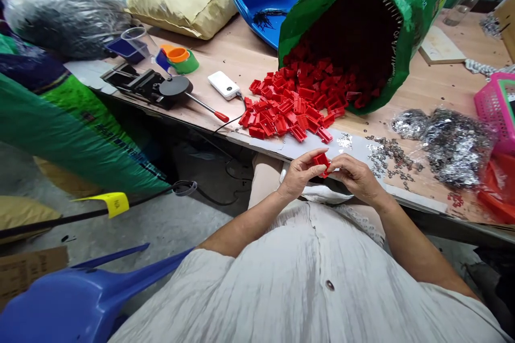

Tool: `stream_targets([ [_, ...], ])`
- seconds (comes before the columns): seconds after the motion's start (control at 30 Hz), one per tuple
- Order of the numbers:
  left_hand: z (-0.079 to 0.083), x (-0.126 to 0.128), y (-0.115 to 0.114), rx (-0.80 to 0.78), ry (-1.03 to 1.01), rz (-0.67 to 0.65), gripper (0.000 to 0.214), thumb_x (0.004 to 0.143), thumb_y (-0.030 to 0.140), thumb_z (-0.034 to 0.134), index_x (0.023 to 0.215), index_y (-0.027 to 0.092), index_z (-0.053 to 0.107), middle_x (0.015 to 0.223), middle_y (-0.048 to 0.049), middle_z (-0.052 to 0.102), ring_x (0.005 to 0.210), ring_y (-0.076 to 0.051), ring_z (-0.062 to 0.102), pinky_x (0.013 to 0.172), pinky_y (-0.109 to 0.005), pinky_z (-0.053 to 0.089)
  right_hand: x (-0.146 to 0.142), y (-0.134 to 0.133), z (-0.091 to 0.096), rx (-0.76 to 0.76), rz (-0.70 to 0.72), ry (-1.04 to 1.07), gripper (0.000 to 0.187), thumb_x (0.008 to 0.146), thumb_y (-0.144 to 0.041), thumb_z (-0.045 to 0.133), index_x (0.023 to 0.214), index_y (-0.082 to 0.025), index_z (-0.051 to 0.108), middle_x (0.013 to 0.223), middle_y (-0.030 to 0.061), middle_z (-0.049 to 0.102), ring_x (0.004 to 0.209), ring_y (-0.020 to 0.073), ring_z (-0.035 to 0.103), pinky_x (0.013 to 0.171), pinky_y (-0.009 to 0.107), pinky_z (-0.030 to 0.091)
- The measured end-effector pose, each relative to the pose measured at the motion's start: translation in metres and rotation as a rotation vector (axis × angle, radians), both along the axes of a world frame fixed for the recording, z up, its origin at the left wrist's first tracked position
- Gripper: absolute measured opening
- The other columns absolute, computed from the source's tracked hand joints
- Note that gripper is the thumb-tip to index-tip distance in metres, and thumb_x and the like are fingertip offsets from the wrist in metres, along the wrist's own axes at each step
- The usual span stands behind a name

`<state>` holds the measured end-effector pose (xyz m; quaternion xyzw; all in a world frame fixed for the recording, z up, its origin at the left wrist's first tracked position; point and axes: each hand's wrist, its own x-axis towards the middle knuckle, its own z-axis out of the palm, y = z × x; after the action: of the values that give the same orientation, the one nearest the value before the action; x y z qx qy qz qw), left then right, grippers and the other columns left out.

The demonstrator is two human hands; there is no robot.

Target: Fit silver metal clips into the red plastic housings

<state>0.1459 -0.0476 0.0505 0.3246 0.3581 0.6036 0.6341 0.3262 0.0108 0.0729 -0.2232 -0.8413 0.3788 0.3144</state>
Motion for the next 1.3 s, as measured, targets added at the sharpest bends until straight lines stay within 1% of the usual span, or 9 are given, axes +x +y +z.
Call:
stream_targets([
  [0.17, -0.004, 0.000, 0.001, 0.038, 0.050, -0.017, 0.044, 0.074, 0.026, 0.080, 0.117, 0.023, 0.069, 0.099, -0.0038, 0.074, 0.088, -0.014, 0.066, 0.084, -0.028, 0.051, 0.007, -0.006, -0.003, -0.144, -0.162, -0.081, 0.016, 0.091, -0.035, 0.063, 0.103, -0.025, 0.059, 0.094, 0.0015, 0.063, 0.066, 0.0136, 0.052, 0.062, 0.029, 0.045],
  [0.23, -0.006, -0.002, 0.002, 0.070, 0.082, -0.017, 0.043, 0.074, 0.025, 0.080, 0.115, 0.023, 0.069, 0.105, -0.0048, 0.072, 0.091, -0.014, 0.066, 0.085, -0.027, 0.052, 0.011, -0.007, -0.005, -0.166, -0.199, -0.124, 0.021, 0.094, -0.036, 0.057, 0.112, -0.025, 0.057, 0.100, 0.0028, 0.063, 0.070, 0.0144, 0.054, 0.067, 0.030, 0.048],
  [0.3, -0.010, -0.004, 0.006, 0.121, 0.140, -0.017, 0.042, 0.073, 0.025, 0.080, 0.113, 0.022, 0.069, 0.112, -0.0055, 0.069, 0.092, -0.015, 0.066, 0.086, -0.028, 0.052, 0.015, -0.007, -0.009, -0.135, -0.214, -0.165, 0.027, 0.098, -0.034, 0.049, 0.122, -0.026, 0.055, 0.110, 0.0058, 0.062, 0.087, 0.0179, 0.059, 0.081, 0.034, 0.049],
  [0.37, -0.015, -0.009, 0.013, 0.175, 0.245, -0.005, 0.041, 0.073, 0.025, 0.081, 0.111, 0.022, 0.069, 0.113, -0.0052, 0.068, 0.092, -0.015, 0.065, 0.088, -0.029, 0.052, 0.016, -0.007, -0.014, -0.082, -0.230, -0.205, 0.031, 0.100, -0.032, 0.042, 0.127, -0.026, 0.057, 0.113, 0.0081, 0.059, 0.101, 0.0211, 0.058, 0.092, 0.038, 0.048],
  [0.5, -0.025, -0.020, 0.028, 0.232, 0.537, 0.016, 0.039, 0.070, 0.025, 0.082, 0.107, 0.020, 0.071, 0.102, -0.0039, 0.070, 0.092, -0.016, 0.065, 0.090, -0.029, 0.050, 0.014, -0.005, -0.022, -0.031, -0.284, -0.266, 0.031, 0.098, -0.031, 0.046, 0.122, -0.024, 0.064, 0.099, 0.0084, 0.061, 0.091, 0.0216, 0.061, 0.083, 0.037, 0.051],
  [0.6, -0.029, -0.027, 0.038, 0.258, 0.633, -0.020, 0.044, 0.068, 0.024, 0.082, 0.110, 0.021, 0.071, 0.105, -0.0048, 0.072, 0.096, -0.019, 0.066, 0.092, -0.031, 0.049, 0.009, -0.003, -0.025, -0.008, -0.319, -0.289, 0.028, 0.095, -0.029, 0.052, 0.118, -0.023, 0.067, 0.100, 0.0084, 0.068, 0.087, 0.0221, 0.065, 0.082, 0.037, 0.051],
  [0.83, -0.026, -0.033, 0.048, 0.292, 0.848, -0.091, 0.042, 0.066, 0.026, 0.081, 0.108, 0.021, 0.074, 0.101, -0.0043, 0.075, 0.090, -0.019, 0.067, 0.088, -0.030, 0.049, 0.004, 0.006, -0.031, 0.033, -0.267, -0.358, 0.023, 0.094, -0.026, 0.054, 0.107, -0.023, 0.072, 0.101, 0.0074, 0.074, 0.092, 0.0231, 0.069, 0.084, 0.037, 0.052],
  [1.0, -0.023, -0.035, 0.049, 0.306, 0.860, -0.132, 0.039, 0.068, 0.028, 0.081, 0.105, 0.019, 0.073, 0.099, -0.0043, 0.074, 0.088, -0.018, 0.067, 0.086, -0.028, 0.048, 0.004, 0.008, -0.033, 0.049, -0.250, -0.373, 0.023, 0.093, -0.023, 0.054, 0.107, -0.021, 0.072, 0.101, 0.0074, 0.073, 0.092, 0.0228, 0.068, 0.082, 0.037, 0.052],
  [1.3, -0.026, -0.034, 0.050, 0.324, 0.890, -0.122, 0.035, 0.069, 0.028, 0.078, 0.103, 0.020, 0.072, 0.098, -0.0037, 0.073, 0.086, -0.018, 0.066, 0.084, -0.028, 0.048, 0.001, 0.005, -0.039, 0.094, -0.251, -0.382, 0.022, 0.093, -0.018, 0.053, 0.105, -0.023, 0.071, 0.103, 0.0078, 0.072, 0.095, 0.0234, 0.068, 0.084, 0.038, 0.052],
])
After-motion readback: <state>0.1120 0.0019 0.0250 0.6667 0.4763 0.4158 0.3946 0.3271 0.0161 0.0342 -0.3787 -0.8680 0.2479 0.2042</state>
